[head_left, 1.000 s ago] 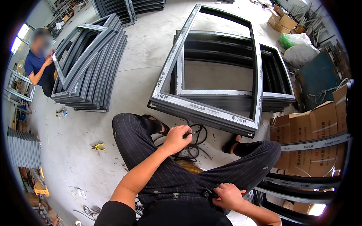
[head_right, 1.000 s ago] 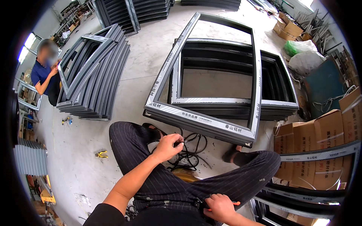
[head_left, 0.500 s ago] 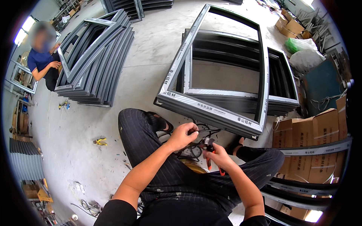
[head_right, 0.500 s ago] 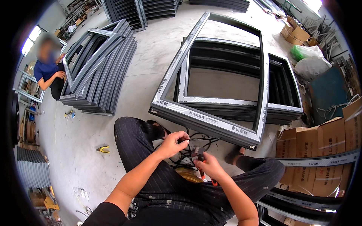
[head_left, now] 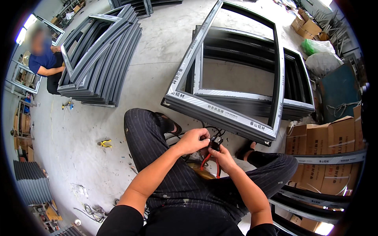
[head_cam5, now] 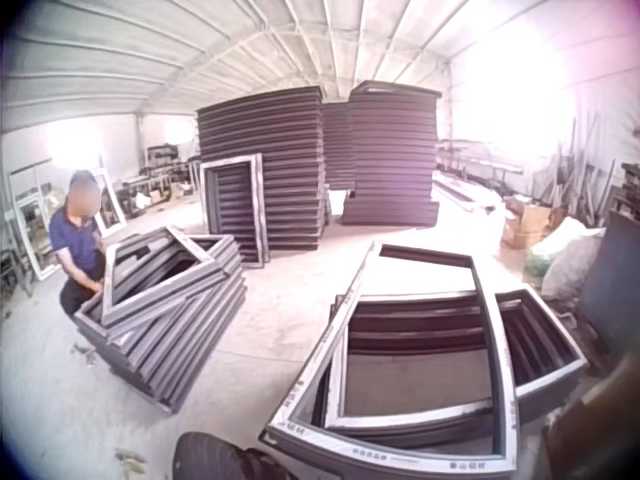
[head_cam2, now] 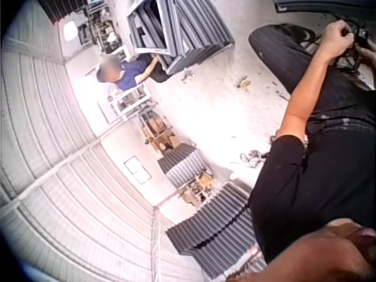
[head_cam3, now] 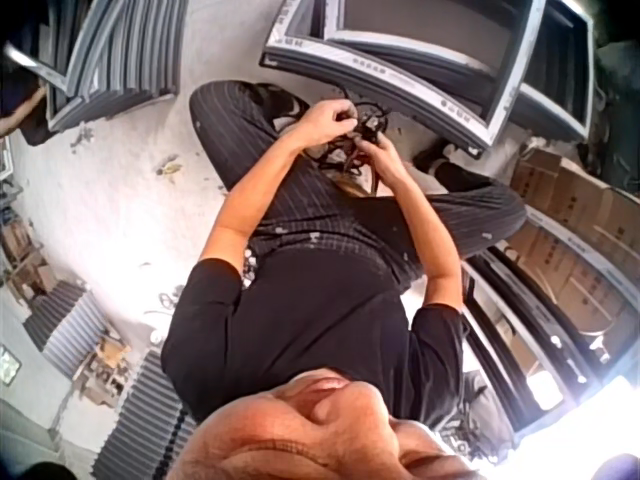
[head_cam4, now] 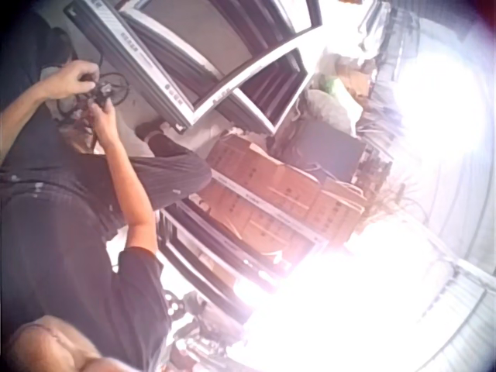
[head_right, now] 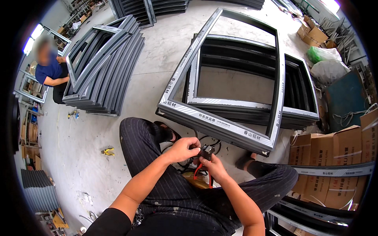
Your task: The person is attaching a black sealing gasket around the perimeter of metal window frames and using wire cutters to trim the material to size.
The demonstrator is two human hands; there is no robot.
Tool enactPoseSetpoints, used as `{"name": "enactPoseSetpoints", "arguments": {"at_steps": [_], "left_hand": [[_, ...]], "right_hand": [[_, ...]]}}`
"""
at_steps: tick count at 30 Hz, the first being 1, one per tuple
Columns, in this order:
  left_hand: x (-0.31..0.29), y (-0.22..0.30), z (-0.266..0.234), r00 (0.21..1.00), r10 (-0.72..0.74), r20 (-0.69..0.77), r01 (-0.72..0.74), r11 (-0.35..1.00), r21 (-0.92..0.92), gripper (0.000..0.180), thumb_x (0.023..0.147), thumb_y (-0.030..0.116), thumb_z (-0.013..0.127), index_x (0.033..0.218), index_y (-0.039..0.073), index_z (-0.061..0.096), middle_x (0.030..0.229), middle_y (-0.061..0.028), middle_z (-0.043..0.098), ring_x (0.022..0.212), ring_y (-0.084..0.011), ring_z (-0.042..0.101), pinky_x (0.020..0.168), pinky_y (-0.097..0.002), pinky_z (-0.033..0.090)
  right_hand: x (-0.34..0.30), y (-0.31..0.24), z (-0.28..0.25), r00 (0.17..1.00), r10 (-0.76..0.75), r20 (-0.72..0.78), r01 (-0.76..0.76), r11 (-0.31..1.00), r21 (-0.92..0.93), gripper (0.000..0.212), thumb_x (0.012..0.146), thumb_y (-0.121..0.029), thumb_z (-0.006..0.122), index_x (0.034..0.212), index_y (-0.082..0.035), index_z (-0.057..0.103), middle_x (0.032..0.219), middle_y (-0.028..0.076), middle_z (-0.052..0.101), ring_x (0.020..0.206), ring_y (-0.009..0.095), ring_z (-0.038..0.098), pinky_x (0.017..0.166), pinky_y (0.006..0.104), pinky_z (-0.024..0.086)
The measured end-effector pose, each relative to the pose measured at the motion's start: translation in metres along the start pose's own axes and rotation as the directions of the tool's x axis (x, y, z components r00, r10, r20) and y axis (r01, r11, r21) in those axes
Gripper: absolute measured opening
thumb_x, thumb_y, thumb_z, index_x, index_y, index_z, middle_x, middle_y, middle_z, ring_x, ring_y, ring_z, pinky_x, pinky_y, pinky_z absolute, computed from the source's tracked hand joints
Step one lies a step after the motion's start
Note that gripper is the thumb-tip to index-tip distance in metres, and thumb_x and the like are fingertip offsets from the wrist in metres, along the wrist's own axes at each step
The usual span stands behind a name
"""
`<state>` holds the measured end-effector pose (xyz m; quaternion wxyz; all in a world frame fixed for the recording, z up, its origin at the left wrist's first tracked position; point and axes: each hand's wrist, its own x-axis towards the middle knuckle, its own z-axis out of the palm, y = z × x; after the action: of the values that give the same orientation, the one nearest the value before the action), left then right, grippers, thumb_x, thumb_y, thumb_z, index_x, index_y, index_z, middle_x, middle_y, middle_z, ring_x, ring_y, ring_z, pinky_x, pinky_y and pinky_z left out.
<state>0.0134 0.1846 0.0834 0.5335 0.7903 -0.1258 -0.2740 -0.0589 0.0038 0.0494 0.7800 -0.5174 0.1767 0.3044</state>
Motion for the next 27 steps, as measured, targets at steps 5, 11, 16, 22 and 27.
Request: {"name": "enactPoseSetpoints", "arguments": {"at_steps": [5,11,16,22,27], "left_hand": [[-0.001,-0.004,-0.002,1.000,0.024,0.014,-0.026,0.987,0.161,0.024,0.077,0.020,0.064,0.087,-0.002,0.061,0.075,-0.0123,0.062,0.068,-0.0218,0.059,0.065,-0.0330,0.047],[0.002,-0.005,-0.002,0.999,0.006,0.043,-0.017,0.965,0.260,0.025,0.075,0.022,0.063,0.087,0.000,0.063,0.079,-0.0154,0.064,0.074,-0.0299,0.062,0.067,-0.0369,0.048],[0.003,-0.004,-0.005,0.995,-0.023,0.095,-0.004,0.960,0.280,0.025,0.074,0.024,0.063,0.086,0.002,0.063,0.080,-0.0156,0.065,0.077,-0.0311,0.063,0.069,-0.0376,0.048],[0.006,-0.007,-0.006,0.989,-0.067,0.132,0.014,0.930,0.368,0.026,0.072,0.024,0.061,0.087,0.003,0.064,0.082,-0.0157,0.066,0.080,-0.0324,0.063,0.072,-0.0384,0.049],[0.006,-0.015,-0.001,0.991,-0.026,0.130,-0.030,0.913,0.406,0.026,0.072,0.025,0.061,0.086,0.004,0.065,0.082,-0.0149,0.066,0.081,-0.0332,0.063,0.074,-0.0396,0.049]], "right_hand": [[0.003,0.002,0.000,0.949,-0.315,-0.010,0.198,0.620,-0.760,0.022,0.086,-0.015,0.062,0.100,0.001,0.056,0.091,0.018,0.061,0.078,0.033,0.059,0.065,0.0403,0.046],[0.005,0.007,-0.003,0.833,-0.551,0.059,0.287,0.338,-0.896,0.019,0.080,-0.011,0.065,0.090,0.001,0.054,0.087,0.019,0.057,0.083,0.039,0.055,0.069,0.0455,0.045],[0.004,0.006,-0.004,0.846,-0.530,0.056,0.291,0.371,-0.882,0.020,0.078,-0.011,0.066,0.087,0.001,0.053,0.087,0.019,0.056,0.085,0.039,0.054,0.070,0.0460,0.045],[0.002,0.005,-0.003,0.825,-0.554,0.113,0.219,0.128,-0.967,0.024,0.075,-0.013,0.070,0.083,0.000,0.052,0.081,0.018,0.055,0.080,0.038,0.055,0.067,0.0451,0.045],[-0.003,0.003,-0.002,0.821,-0.558,0.120,0.147,0.003,-0.989,0.020,0.076,-0.016,0.068,0.082,-0.002,0.056,0.077,0.017,0.060,0.074,0.036,0.059,0.065,0.0446,0.049]]}}
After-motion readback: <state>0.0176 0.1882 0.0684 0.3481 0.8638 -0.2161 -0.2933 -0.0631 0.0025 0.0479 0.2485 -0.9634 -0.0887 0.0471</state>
